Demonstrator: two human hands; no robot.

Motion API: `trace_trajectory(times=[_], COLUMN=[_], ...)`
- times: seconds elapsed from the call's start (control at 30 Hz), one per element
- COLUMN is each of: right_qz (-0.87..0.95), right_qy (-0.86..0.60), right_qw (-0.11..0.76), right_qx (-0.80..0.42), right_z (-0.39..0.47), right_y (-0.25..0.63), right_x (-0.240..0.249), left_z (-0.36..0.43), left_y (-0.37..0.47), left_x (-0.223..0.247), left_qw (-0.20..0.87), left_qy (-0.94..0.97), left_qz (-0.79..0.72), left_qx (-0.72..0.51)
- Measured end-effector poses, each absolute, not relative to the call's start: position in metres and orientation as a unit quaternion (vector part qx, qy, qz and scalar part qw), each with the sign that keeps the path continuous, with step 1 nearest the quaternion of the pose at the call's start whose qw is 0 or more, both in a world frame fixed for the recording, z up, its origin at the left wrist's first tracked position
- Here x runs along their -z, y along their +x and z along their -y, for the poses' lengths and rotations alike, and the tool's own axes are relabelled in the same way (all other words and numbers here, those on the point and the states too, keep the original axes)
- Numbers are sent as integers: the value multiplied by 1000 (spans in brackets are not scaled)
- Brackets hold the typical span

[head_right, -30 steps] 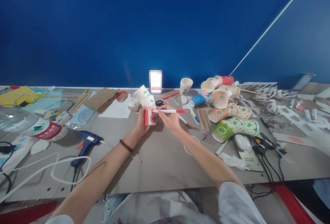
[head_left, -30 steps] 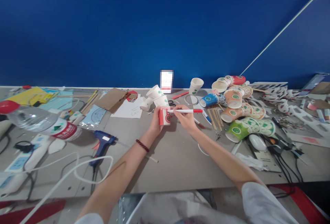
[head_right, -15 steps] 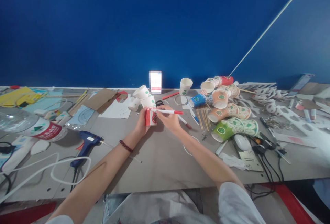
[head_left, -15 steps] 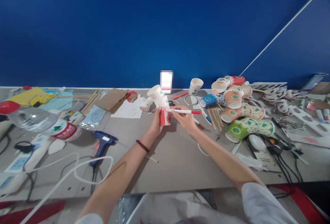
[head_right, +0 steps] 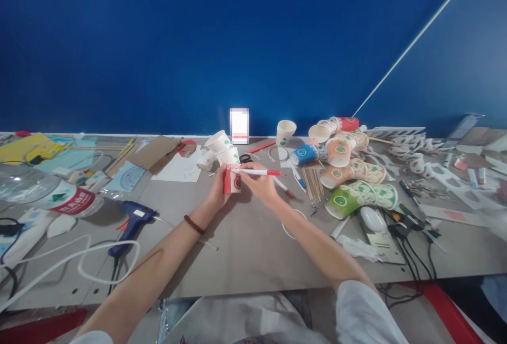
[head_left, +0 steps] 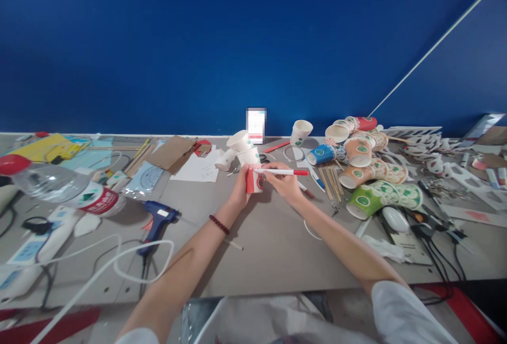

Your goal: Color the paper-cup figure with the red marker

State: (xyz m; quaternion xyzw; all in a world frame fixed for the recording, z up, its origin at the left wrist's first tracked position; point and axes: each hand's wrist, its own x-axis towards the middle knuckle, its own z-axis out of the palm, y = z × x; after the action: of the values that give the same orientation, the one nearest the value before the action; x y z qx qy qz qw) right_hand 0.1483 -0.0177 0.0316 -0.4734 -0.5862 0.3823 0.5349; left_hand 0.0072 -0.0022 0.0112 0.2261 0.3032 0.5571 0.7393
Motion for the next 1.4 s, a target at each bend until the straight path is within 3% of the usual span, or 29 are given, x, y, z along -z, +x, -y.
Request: trace_trajectory(times=[1.4], right_qz=[563], right_qy=[-482], right_qw=[544], right_qx=[-393], right_z=[19], right_y=[146], right_x=[-35], left_z=[1], left_y=[7], left_x=[-9], left_qw=[736], left_qy=[234], left_qz=[-307], left_qx=[-557])
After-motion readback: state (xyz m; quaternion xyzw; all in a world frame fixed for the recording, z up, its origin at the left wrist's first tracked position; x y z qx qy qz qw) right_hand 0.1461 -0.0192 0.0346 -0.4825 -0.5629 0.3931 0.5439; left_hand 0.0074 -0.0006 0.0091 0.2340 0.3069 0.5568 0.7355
